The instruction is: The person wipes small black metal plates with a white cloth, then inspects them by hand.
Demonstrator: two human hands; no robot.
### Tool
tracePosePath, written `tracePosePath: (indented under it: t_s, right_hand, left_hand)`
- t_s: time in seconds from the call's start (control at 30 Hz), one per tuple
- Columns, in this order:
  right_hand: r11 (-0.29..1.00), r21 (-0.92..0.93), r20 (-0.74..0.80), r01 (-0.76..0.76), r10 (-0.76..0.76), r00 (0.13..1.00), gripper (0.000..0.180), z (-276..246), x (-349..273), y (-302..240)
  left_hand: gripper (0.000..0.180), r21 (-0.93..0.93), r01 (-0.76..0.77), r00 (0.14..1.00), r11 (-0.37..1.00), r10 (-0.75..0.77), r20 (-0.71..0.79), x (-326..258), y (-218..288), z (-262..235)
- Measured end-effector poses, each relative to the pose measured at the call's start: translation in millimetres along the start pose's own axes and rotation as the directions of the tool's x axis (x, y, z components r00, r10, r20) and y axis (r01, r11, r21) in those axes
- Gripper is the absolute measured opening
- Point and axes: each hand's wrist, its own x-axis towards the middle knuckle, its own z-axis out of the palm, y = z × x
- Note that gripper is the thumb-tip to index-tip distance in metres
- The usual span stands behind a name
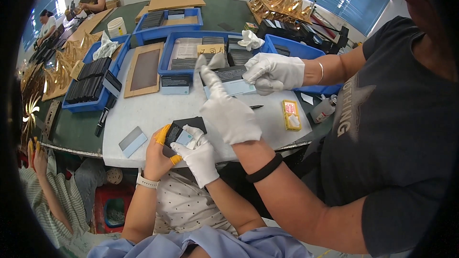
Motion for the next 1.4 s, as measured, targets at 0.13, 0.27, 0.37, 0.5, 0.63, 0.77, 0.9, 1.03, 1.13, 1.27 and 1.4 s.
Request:
tracePosePath:
  t_s: [0.13, 0.27, 0.37, 0.5, 0.63, 0.77, 0.9, 1.03, 1.13, 1.27, 1.4]
  right_hand:
    - [0.996, 0.083, 0.018, 0.035, -0.037, 0.999, 0.064, -2, 3, 7]
    - [0.997, 0.065, 0.026, 0.05, -0.051, 0.998, 0.063, -2, 2, 8]
    - [0.998, 0.054, 0.032, 0.02, -0.022, 0.999, 0.062, -4, 2, 8]
    - [0.995, 0.09, 0.043, 0.032, -0.036, 0.998, 0.062, -6, 3, 11]
    - [0.997, 0.068, 0.045, 0.049, -0.052, 0.998, 0.062, -5, 1, 9]
    - [0.997, 0.066, 0.032, 0.034, -0.036, 0.999, 0.063, -5, 1, 9]
    - [0.995, 0.082, 0.026, 0.053, -0.055, 0.998, 0.062, -5, 2, 14]
    - [0.996, 0.085, 0.016, 0.027, -0.029, 0.999, 0.062, -4, 1, 12]
    - [0.997, 0.069, -0.021, 0.047, -0.045, 0.999, 0.061, 2, -2, 7]
    - [0.997, 0.021, -0.034, 0.073, -0.072, 0.997, 0.061, 2, -2, 7]
    - [0.999, 0.043, 0.003, 0.021, -0.021, 1.0, 0.062, 1, -2, 7]
  left_hand:
    - [0.093, 0.016, 0.008, 1.0, 1.0, -0.008, 0.007, 0, 2, 0]
    - [0.093, 0.011, 0.004, 1.0, 1.0, -0.004, -0.007, 0, 2, -1]
    - [0.092, 0.008, 0.01, 1.0, 1.0, -0.01, -0.007, 0, 2, 2]
    - [0.092, 0.011, 0.011, 1.0, 1.0, -0.011, -0.001, 0, 5, 1]
    - [0.092, 0.005, 0.019, 1.0, 1.0, -0.019, 0.003, 0, 6, 0]
    - [0.092, 0.004, 0.025, 1.0, 1.0, -0.025, 0.009, 0, 6, 0]
    - [0.092, 0.0, 0.03, 0.999, 1.0, -0.03, 0.01, -1, 8, -4]
    - [0.09, 0.008, 0.026, 0.999, 1.0, -0.026, 0.029, 1, 9, -7]
    - [0.09, 0.001, 0.02, 0.999, 1.0, -0.02, 0.03, 0, 6, -6]
    - [0.087, 0.0, 0.008, 1.0, 1.0, -0.008, 0.025, -1, 5, -7]
    - [0.084, 0.001, 0.011, 1.0, 1.0, -0.011, 0.028, -1, 7, -11]
